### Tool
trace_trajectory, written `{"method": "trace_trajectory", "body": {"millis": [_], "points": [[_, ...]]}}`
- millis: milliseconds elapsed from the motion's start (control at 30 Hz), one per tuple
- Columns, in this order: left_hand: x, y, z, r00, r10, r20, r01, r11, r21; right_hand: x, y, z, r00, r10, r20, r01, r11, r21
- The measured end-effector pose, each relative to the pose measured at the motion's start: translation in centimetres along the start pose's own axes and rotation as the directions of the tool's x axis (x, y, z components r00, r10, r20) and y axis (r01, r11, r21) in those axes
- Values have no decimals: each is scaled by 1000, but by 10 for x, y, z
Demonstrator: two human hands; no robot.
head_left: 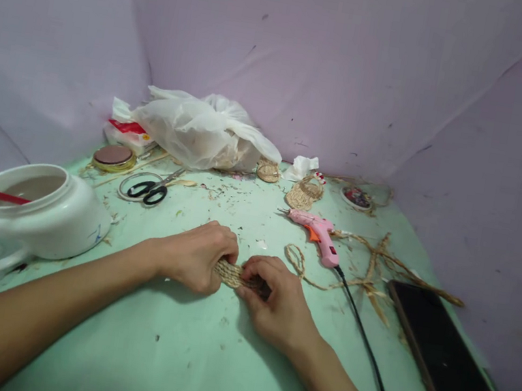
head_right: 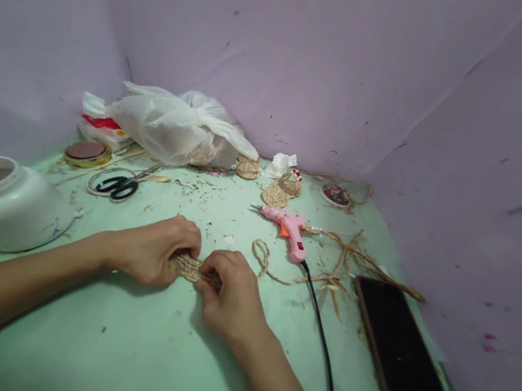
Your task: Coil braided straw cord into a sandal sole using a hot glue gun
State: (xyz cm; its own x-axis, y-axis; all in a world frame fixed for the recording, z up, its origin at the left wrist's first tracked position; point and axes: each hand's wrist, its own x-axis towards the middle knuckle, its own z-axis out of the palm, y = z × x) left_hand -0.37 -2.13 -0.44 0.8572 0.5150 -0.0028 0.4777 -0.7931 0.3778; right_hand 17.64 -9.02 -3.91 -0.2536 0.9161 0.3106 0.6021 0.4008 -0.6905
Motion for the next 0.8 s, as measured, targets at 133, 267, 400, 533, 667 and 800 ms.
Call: {"method": "trace_trajectory", "body": {"millis": [133, 267, 400, 533, 667, 800], "points": [[-1, -6, -1, 998, -68, 9, 69, 989, -134, 0, -2, 1, 1000, -10, -26, 10, 1000, -12], [-4, -2, 1, 987, -161, -7, 157, 973, -167, -4, -7, 4, 982, -186, -33, 182, 978, -103], [-9, 12, 5, 958, -287, 11, 284, 944, -167, -5, -12, 9, 981, -193, 18, 194, 973, -126], [-14, 19, 5, 941, -339, 28, 339, 928, -153, -3, -10, 10, 979, -204, 7, 203, 972, -119], [-12, 17, 3, 948, -312, 65, 318, 935, -159, -1, -7, 10, 966, -257, -1, 256, 962, -91], [-9, 15, 4, 949, -310, 64, 317, 933, -172, -2, -5, 14, 966, -258, -32, 253, 961, -106]]}}
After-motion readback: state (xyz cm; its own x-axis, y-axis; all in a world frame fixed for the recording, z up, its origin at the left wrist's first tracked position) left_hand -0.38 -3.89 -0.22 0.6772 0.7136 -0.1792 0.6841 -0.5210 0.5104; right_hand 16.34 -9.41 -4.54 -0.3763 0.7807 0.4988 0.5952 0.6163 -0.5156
